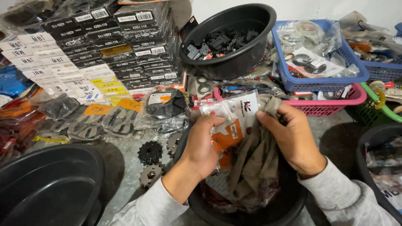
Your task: Wiping down packaged motorcycle parts with a cleaning cloth.
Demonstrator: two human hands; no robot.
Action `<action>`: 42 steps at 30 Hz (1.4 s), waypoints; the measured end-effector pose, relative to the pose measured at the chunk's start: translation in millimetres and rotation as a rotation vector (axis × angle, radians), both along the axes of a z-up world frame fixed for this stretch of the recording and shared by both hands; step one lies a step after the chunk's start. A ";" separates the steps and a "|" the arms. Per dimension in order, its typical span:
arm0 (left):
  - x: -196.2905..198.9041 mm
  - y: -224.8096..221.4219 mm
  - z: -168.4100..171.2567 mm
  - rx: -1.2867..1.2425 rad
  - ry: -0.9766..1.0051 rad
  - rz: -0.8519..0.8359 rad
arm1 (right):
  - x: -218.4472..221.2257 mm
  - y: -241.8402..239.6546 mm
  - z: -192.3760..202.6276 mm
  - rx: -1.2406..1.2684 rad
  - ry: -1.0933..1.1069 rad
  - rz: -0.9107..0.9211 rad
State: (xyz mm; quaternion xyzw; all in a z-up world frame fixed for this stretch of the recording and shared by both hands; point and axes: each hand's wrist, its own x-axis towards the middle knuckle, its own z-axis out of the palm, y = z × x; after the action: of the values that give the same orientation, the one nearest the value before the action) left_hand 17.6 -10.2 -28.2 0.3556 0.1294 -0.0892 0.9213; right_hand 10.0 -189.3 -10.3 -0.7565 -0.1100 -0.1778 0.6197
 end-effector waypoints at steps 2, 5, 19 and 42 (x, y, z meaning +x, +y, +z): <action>-0.3 -1.6 1.1 -0.024 0.006 -0.042 | -0.5 -0.2 -2.2 0.041 0.005 -0.040; -10.6 -2.1 16.9 0.120 -0.109 -0.039 | -7.6 1.3 16.1 0.009 -0.075 -0.136; -12.9 1.0 14.4 0.029 -0.260 -0.417 | -21.4 3.3 -9.6 -0.607 -0.563 0.008; -16.3 7.1 38.7 -0.229 -0.187 -0.059 | -22.1 6.9 5.2 -0.887 -0.653 0.532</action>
State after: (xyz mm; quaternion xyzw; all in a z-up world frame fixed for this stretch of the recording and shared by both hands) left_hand 1.2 -3.2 10.6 0.2586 0.0216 -0.0968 0.9609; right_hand -12.0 -182.4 -5.1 -0.7953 -0.5432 -0.1769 0.2029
